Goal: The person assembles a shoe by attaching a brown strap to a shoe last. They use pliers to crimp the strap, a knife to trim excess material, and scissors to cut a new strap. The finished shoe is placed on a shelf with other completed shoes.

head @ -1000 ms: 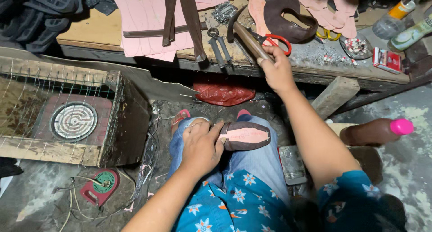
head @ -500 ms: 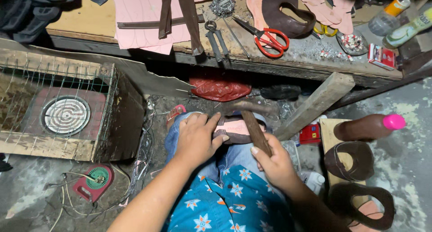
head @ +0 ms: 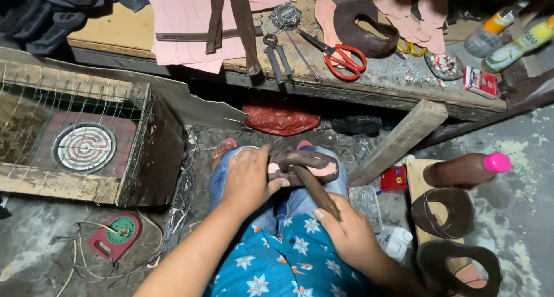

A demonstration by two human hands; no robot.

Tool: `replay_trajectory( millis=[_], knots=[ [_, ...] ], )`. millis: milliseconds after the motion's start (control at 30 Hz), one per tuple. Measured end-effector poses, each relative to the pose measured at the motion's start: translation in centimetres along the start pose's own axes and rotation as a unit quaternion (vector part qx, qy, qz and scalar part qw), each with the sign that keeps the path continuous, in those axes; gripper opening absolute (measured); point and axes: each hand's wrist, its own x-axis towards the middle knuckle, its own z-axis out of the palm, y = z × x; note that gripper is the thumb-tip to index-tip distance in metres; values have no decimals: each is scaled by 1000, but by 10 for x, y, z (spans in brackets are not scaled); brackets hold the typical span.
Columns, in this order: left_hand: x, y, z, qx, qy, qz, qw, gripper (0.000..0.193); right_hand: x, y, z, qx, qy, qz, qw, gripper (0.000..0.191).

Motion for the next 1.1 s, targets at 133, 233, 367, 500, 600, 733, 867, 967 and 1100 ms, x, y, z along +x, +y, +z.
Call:
replay_trajectory(
  millis=[133, 233, 367, 500, 600, 733, 867, 967, 1100],
  knots=[
    [-1, 0, 0, -3, -3, -15, 1000, 93, 1, -7, 0, 71, 0, -78, 994, 30],
    [-1, -1, 0, -8, -3, -19, 1000, 93, 10, -10, -1, -45, -63, -30, 997, 32],
    [-6, -2, 0, -18, 5, -22, 1000, 97, 6, -22, -16, -5, -25, -7, 1000, 41],
    [-8, -2, 3, -25, 14, -28, 999, 95, 12, -46, -16, 87, -49, -77, 992, 27],
    [-8, -3, 6, -34, 26, -12, 999, 96, 26, -55, -15, -161, -95, 17, 982, 34],
    [-10, -5, 8, -38, 21, -14, 999, 93, 16, -48, -21, -34, -23, 4, 999, 40],
    [-10, -7, 6, -38, 28, -10, 999, 93, 11, -36, -18, 21, 49, -134, 989, 39],
    [-10, -6, 4, -34, 28, -4, 999, 92, 15, -29, -18, -185, -89, 62, 977, 35],
    [-10, -5, 5, -47, 41, 2, 998, 91, 11, -21, -18, -41, 18, -30, 999, 37]
  ],
)
